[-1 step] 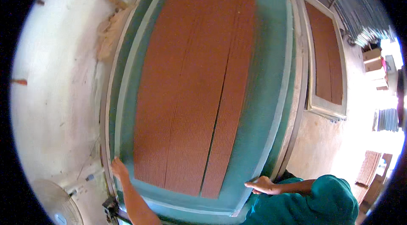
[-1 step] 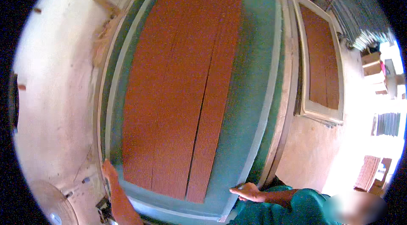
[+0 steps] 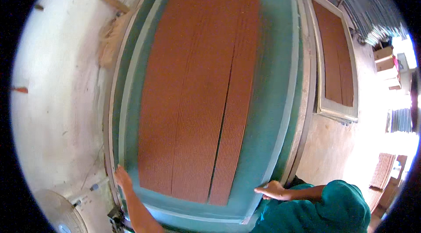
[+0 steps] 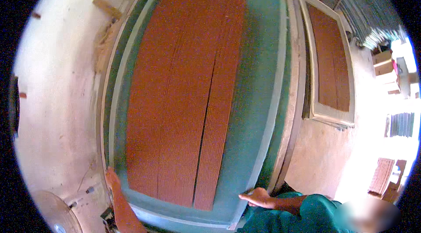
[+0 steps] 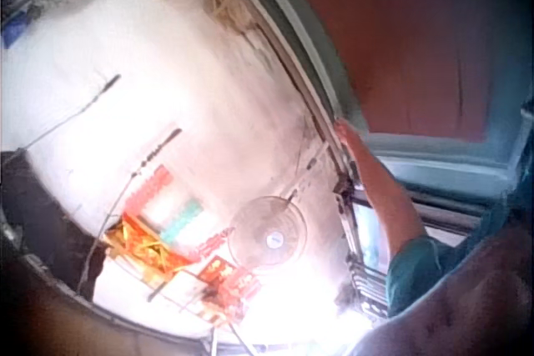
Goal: The person repeatedly picks up rectangular trays from a conveyor belt, turns them over, and places them onto a stack. The person also occasionally picks up small brown debris from the belt and discards it into a nearby bucket.
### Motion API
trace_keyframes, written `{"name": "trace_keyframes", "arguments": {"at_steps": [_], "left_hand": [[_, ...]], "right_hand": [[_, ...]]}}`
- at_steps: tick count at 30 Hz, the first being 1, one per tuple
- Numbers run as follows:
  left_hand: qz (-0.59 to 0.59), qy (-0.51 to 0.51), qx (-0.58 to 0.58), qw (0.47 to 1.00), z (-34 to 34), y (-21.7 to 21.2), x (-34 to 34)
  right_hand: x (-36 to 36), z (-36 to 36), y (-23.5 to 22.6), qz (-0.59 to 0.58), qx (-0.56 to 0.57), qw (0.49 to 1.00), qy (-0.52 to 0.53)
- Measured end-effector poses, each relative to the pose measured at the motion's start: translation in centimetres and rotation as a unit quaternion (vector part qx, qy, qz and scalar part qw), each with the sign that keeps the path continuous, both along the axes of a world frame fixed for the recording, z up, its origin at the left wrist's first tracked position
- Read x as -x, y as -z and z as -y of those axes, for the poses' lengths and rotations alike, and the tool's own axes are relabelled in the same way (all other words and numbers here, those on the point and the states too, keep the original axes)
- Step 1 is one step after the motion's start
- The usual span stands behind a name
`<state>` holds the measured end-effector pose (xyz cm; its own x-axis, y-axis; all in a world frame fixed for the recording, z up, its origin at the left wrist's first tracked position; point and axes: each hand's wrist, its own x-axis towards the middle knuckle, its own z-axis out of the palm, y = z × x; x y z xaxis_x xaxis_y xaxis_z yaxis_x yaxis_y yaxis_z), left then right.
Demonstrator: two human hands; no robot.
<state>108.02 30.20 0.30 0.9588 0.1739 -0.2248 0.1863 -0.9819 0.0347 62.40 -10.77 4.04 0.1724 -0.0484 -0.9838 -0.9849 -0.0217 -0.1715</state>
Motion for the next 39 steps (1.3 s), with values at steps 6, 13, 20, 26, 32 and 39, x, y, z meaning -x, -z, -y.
{"name": "trace_keyframes", "arguments": {"at_steps": [6, 13, 20, 26, 32, 39], "left_hand": [[0.069, -0.005, 0.315, 0.947, 2.1, 4.1, 1.2], [-0.206, -0.084, 0.515, 0.828, 18.0, -12.3, 15.8], [-0.175, -0.180, 0.596, 0.763, 19.9, -27.2, 38.1], [-0.114, -0.169, 0.580, 0.789, 21.0, -29.9, 52.8], [-0.105, -0.163, 0.587, 0.786, 24.4, -31.3, 58.7], [0.077, 0.227, 0.563, 0.791, 38.1, -33.0, 61.9]], "right_hand": [[-1.1, 14.2, -2.4, 0.189, 0.205, 0.926, 0.256], [5.1, 30.8, -11.8, 0.265, 0.184, 0.836, 0.444], [19.4, 31.7, -18.2, 0.310, 0.265, 0.839, 0.360], [30.9, 30.9, -18.4, 0.306, 0.328, 0.828, 0.338], [37.7, 32.7, -20.5, 0.302, 0.333, 0.825, 0.342], [43.7, 41.3, -20.0, 0.297, 0.326, 0.777, 0.449]]}}
